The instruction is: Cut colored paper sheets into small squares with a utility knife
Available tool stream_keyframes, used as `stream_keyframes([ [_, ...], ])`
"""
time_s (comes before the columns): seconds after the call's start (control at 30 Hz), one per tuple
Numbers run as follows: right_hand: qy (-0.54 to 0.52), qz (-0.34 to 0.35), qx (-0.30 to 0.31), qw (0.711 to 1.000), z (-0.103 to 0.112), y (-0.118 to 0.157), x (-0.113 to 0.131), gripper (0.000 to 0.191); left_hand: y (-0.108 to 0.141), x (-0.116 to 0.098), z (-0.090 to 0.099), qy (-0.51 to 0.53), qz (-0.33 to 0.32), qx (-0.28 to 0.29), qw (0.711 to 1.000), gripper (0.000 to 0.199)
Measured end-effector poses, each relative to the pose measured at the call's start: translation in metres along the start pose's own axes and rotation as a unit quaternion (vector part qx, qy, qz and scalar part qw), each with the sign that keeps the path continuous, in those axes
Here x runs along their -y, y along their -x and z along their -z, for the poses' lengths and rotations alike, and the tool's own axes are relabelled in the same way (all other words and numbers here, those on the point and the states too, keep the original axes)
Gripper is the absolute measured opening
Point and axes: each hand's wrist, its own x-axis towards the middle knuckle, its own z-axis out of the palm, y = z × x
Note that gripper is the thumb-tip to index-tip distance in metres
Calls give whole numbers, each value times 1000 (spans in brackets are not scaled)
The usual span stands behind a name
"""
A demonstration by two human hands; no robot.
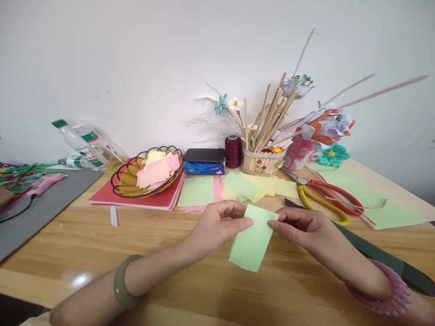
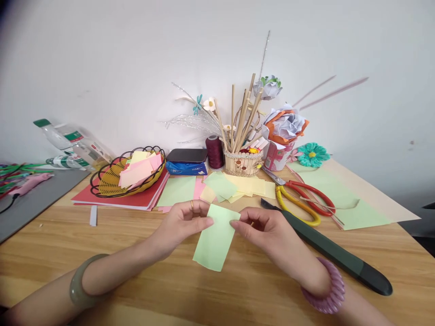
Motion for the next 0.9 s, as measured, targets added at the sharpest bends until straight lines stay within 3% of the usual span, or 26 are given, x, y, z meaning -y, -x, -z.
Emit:
stream_keyframes([
  [0.1, -12, -7, -6, 1000, 0, 1, 0, 37, 0, -3, -2, 11, -8, -32, 999, 23],
  [0.3, -26, -12, -39, 999, -1, 3, 1, 37, 3, -1, -5, 28, 38, -40, 998, 22],
  [0.9, -13, -22, -27, 999, -2, 1, 0, 41, 4, 1, -3, 19, 57, -73, 996, 17],
])
